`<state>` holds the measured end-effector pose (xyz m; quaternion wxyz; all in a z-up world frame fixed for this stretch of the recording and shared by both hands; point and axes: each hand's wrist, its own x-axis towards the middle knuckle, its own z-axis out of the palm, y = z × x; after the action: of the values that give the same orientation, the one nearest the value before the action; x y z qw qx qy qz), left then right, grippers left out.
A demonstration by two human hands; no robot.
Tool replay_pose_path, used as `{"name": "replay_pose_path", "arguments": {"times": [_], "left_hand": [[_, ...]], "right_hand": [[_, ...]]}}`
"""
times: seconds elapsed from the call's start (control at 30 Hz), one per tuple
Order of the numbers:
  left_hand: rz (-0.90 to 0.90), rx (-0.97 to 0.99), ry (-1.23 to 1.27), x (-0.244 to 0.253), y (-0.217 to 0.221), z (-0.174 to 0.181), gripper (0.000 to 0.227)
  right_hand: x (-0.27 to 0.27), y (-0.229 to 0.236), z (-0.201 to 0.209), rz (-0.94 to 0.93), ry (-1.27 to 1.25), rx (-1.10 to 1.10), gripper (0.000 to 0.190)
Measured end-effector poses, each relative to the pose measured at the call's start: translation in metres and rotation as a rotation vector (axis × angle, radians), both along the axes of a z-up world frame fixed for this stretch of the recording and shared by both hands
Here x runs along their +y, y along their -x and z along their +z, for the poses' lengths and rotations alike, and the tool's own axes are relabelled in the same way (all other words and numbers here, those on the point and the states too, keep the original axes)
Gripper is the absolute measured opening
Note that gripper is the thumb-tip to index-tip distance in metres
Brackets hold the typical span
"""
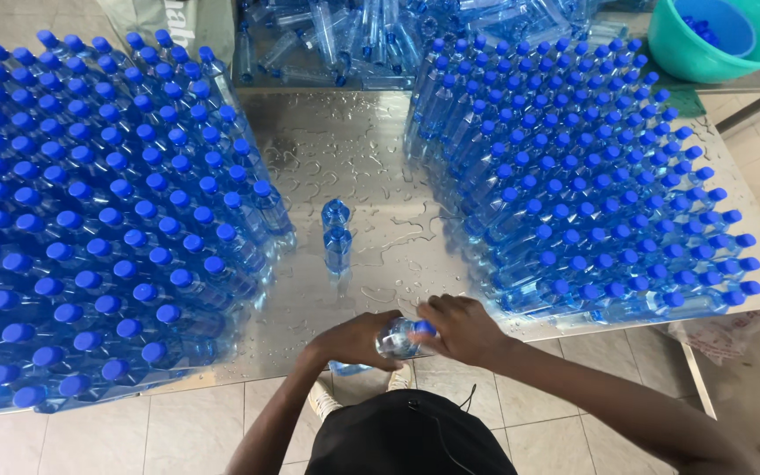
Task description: The person repeatedly picks up plastic water bottles from a large pile on a metal table, screws blue caps onto them, and places the capped bottles into a separate pile. The task is performed by hand without tools.
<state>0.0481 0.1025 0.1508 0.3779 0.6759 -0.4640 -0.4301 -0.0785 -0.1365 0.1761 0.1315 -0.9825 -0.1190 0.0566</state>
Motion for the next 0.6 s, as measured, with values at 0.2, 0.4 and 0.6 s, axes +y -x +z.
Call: {"name": "replay_pose_path", "arguments": {"times": [0.2, 0.4, 0.6], "left_hand": [[-0.322, 0.251, 0.134, -0.027, 0.005, -0.051, 0.096], [0.098, -0.297, -0.182, -0.073, 0.034, -0.065, 0.078], [0.309, -1.182, -0.162, -0.102, 0.055, -0.178, 0.067]], "right_hand": [[-0.020, 0.006, -0.008, 0.489, 0.085, -0.708, 0.054], [-0.059, -0.017, -0.089, -0.360, -0.355, 0.095, 0.066], [-0.088, -0.007, -0.146, -0.880, -1.156, 1.040, 0.054]]}}
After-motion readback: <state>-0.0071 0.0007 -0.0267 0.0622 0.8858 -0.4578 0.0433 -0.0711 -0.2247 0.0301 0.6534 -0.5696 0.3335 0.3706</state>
